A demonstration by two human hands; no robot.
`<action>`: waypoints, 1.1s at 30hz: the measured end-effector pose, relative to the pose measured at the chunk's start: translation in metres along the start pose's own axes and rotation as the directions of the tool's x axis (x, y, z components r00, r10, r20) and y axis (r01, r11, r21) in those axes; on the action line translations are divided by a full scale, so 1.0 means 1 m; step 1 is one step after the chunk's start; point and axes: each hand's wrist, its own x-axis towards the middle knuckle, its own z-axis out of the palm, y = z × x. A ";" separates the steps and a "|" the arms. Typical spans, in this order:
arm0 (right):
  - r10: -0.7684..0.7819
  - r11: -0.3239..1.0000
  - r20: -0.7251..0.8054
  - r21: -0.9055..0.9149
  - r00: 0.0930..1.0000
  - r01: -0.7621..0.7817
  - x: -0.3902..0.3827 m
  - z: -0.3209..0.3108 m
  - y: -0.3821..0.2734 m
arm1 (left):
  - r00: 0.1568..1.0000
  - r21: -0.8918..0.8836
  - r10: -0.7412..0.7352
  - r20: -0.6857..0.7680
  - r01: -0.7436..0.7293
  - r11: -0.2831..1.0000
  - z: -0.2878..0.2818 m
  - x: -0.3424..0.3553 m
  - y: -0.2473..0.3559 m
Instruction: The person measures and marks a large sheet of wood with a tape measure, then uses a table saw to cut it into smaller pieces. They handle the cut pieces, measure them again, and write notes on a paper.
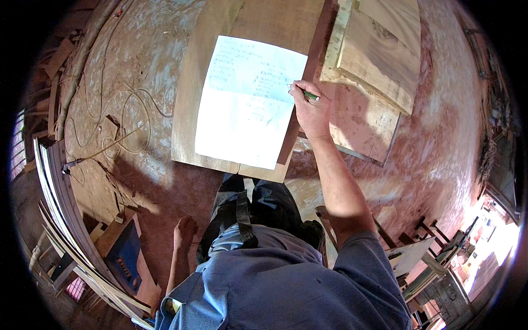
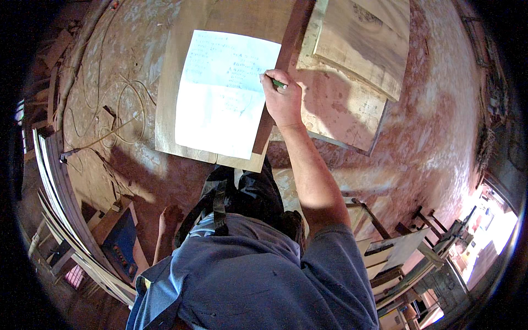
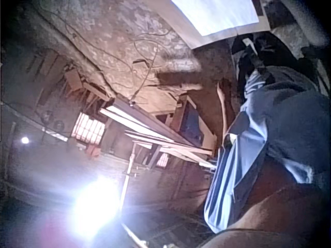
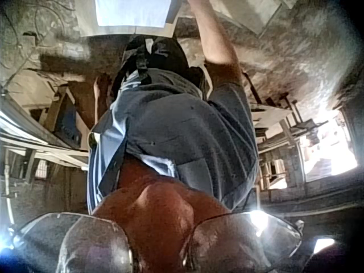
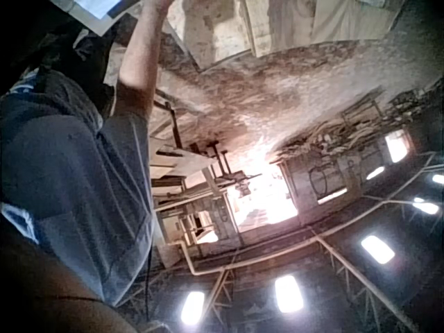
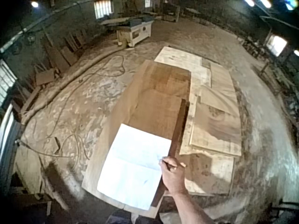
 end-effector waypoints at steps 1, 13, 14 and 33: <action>-0.024 0.999 0.004 -0.026 1.000 0.024 0.000 0.000 0.000 | 1.000 0.021 -0.002 -0.021 0.002 1.000 0.003 -0.003 0.004; -0.170 0.965 0.053 -0.194 0.984 0.177 0.001 -0.002 -0.005 | 0.996 0.257 0.002 -0.089 0.020 0.966 0.026 -0.019 0.031; -0.153 0.969 0.062 -0.188 0.986 0.162 0.001 -0.002 -0.004 | 0.997 0.268 0.009 -0.075 0.011 0.963 0.025 -0.019 0.031; 0.460 0.604 0.107 -0.765 0.882 -0.222 0.016 -0.108 -0.008 | 0.973 0.456 0.231 0.022 -0.216 0.863 -0.001 -0.005 -0.028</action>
